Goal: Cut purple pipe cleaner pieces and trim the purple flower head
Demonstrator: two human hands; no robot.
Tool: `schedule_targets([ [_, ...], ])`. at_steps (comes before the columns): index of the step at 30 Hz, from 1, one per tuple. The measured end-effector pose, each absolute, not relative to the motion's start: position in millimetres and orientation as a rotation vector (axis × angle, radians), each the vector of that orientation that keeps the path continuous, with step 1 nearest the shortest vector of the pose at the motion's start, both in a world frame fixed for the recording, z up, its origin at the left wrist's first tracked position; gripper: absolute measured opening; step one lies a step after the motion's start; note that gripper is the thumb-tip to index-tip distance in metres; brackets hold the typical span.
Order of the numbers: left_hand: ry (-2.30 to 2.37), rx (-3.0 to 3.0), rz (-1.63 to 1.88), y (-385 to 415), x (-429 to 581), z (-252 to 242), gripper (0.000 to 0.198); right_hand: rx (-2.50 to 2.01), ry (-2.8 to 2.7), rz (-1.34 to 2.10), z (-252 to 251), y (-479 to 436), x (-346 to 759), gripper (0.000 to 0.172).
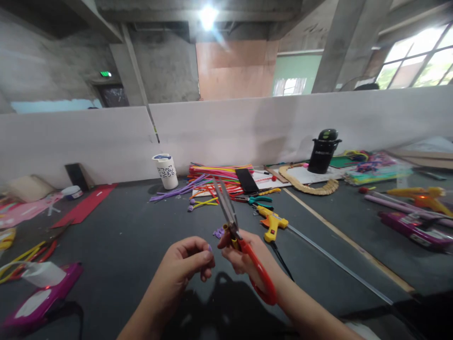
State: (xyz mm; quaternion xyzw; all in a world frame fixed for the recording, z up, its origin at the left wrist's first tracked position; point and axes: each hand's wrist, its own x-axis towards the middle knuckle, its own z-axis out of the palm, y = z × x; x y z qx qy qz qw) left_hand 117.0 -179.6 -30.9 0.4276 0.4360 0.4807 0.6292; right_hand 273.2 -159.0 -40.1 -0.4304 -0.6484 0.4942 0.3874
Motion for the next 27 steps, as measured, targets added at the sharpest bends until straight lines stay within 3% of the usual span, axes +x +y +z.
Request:
schedule_targets([
  [4, 1.004, 0.976, 0.971, -180, 123, -33, 0.017, -0.994, -1.637, 1.477, -29, -158, 275, 0.008],
  [14, 1.004, 0.914, 0.799, -177, 123, -40, 0.013, -0.975, -1.705, 1.518, -34, -157, 276, 0.007],
  [27, 1.471, 1.921, 1.18, -186, 132, -45, 0.007, -1.271, -1.48, 1.401, -49, -148, 265, 0.005],
])
